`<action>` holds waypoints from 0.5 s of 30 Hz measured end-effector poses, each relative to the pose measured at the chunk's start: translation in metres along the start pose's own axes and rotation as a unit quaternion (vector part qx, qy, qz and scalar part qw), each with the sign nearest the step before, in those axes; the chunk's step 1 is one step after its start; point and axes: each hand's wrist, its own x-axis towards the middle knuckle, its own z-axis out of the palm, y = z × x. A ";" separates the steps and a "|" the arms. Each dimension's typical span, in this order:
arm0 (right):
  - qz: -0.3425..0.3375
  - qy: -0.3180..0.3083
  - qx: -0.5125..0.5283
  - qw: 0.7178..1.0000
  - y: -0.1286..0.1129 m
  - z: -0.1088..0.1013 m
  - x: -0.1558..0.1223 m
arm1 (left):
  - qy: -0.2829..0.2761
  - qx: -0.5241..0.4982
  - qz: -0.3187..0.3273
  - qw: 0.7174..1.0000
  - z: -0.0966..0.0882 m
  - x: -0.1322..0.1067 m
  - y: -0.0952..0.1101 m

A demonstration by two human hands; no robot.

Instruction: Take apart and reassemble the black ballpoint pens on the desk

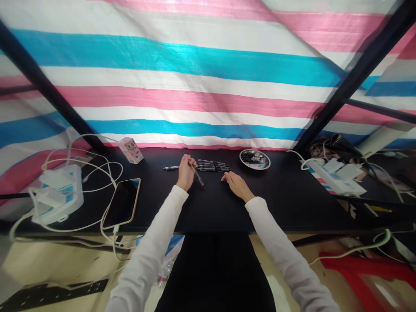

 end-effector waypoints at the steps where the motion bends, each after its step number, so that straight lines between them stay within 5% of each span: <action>1: 0.001 0.000 -0.001 1.000 -0.001 0.000 0.000 | 0.025 0.008 0.015 1.000 -0.012 0.003 0.003; 5: 0.004 -0.003 -0.001 1.000 -0.002 0.000 -0.001 | 0.137 0.119 0.077 0.980 -0.062 0.011 0.018; 7: 0.002 -0.004 -0.001 1.000 -0.001 0.000 -0.001 | 0.176 0.279 0.110 0.938 -0.080 0.010 0.024; 10: -0.004 -0.004 -0.003 1.000 0.000 0.000 -0.001 | 0.182 0.583 0.141 0.779 -0.094 -0.001 0.029; 13: -0.004 -0.003 -0.001 1.000 0.001 0.001 -0.001 | 0.165 0.751 0.179 0.613 -0.093 -0.018 0.029; 15: -0.003 -0.006 0.003 1.000 0.002 0.001 -0.001 | 0.100 0.806 0.189 0.552 -0.088 -0.028 0.028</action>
